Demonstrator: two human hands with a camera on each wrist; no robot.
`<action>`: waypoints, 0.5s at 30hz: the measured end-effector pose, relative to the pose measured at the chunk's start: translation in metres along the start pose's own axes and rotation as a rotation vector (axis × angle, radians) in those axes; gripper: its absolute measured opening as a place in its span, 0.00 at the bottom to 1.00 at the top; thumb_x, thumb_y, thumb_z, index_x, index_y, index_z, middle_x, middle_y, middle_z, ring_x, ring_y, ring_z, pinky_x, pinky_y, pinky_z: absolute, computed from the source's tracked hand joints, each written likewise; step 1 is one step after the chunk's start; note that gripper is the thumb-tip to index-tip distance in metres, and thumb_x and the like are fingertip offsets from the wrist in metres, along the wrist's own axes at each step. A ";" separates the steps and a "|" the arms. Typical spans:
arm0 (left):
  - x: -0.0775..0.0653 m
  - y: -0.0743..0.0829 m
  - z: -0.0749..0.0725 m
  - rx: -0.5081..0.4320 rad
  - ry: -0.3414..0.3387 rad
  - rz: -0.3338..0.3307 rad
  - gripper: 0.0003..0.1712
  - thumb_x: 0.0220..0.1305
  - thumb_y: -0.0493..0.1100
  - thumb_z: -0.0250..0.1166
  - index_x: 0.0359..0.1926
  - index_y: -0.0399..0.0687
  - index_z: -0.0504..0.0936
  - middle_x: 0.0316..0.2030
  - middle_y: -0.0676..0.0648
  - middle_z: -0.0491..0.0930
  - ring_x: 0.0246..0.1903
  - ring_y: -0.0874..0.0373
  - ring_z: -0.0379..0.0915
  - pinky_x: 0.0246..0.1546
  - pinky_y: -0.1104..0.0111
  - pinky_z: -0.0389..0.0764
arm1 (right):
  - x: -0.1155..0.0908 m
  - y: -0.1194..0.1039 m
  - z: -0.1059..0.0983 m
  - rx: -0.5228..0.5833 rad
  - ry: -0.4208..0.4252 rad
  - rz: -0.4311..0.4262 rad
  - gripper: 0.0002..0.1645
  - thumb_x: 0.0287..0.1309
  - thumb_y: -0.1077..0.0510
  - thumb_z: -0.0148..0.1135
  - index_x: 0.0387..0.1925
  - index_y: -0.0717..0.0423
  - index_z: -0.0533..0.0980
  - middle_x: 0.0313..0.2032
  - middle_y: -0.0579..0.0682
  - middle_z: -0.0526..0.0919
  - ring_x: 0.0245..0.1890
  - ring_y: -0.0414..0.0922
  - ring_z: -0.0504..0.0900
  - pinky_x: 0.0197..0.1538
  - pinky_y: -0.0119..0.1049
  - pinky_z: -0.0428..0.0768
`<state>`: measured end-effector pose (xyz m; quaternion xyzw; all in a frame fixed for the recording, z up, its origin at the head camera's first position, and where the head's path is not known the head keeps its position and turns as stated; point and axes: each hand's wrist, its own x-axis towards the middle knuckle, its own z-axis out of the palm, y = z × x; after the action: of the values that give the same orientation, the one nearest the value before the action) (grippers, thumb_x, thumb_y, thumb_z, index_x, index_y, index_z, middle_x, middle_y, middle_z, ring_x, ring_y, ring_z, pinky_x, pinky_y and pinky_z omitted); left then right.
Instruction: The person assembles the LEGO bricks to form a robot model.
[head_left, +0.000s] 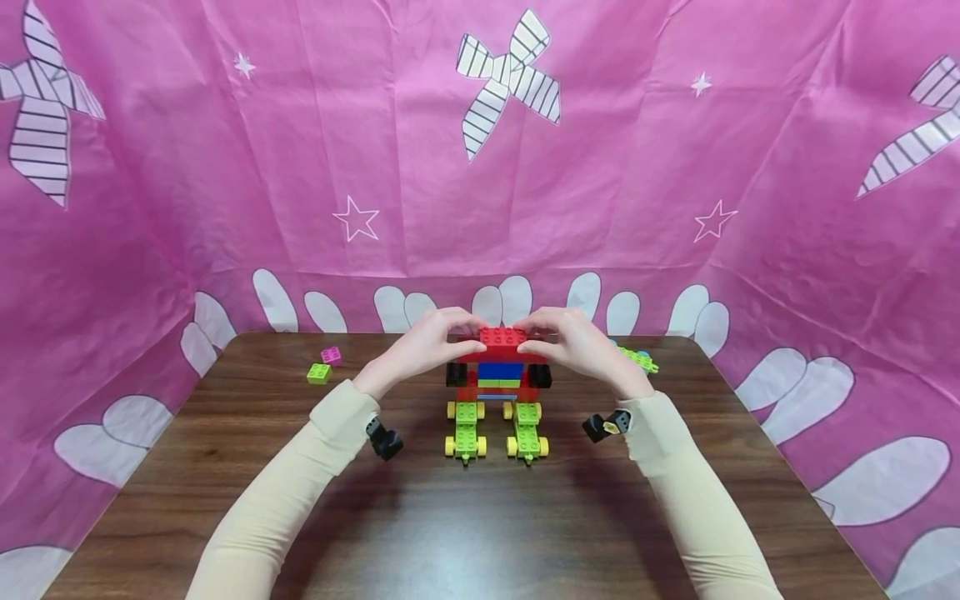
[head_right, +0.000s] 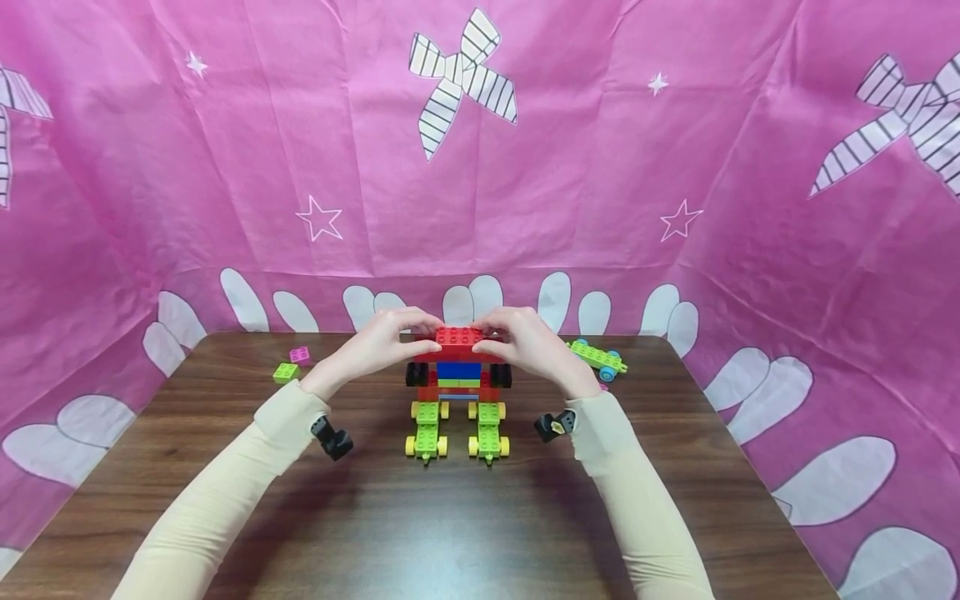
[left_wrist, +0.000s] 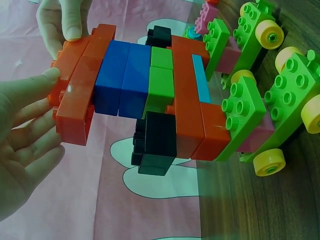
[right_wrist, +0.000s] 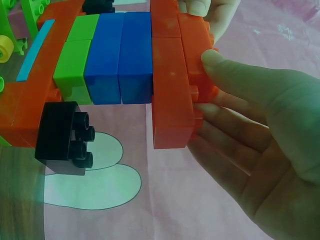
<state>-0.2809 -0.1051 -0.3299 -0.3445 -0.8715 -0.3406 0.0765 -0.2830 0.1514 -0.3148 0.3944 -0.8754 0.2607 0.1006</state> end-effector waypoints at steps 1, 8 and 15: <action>0.000 0.000 0.000 -0.002 0.000 -0.001 0.20 0.57 0.49 0.66 0.51 0.49 0.80 0.44 0.50 0.83 0.43 0.60 0.79 0.49 0.63 0.79 | 0.000 0.000 0.000 -0.005 0.000 -0.001 0.21 0.52 0.49 0.67 0.48 0.50 0.80 0.41 0.46 0.86 0.41 0.41 0.83 0.47 0.41 0.82; -0.003 -0.003 0.003 -0.014 -0.002 -0.036 0.22 0.57 0.51 0.66 0.51 0.49 0.80 0.45 0.51 0.83 0.44 0.60 0.79 0.51 0.61 0.79 | 0.000 -0.003 0.004 -0.016 -0.001 0.035 0.19 0.50 0.50 0.68 0.45 0.49 0.80 0.40 0.45 0.85 0.41 0.39 0.83 0.48 0.38 0.82; -0.005 -0.007 0.007 -0.044 0.038 -0.028 0.21 0.57 0.53 0.66 0.51 0.53 0.80 0.45 0.53 0.83 0.45 0.62 0.79 0.51 0.65 0.79 | 0.000 -0.002 0.003 -0.009 0.011 0.054 0.20 0.50 0.49 0.68 0.47 0.49 0.80 0.42 0.45 0.85 0.42 0.40 0.83 0.48 0.40 0.82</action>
<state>-0.2812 -0.1069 -0.3405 -0.3274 -0.8669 -0.3672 0.0808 -0.2812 0.1489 -0.3172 0.3688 -0.8862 0.2618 0.1002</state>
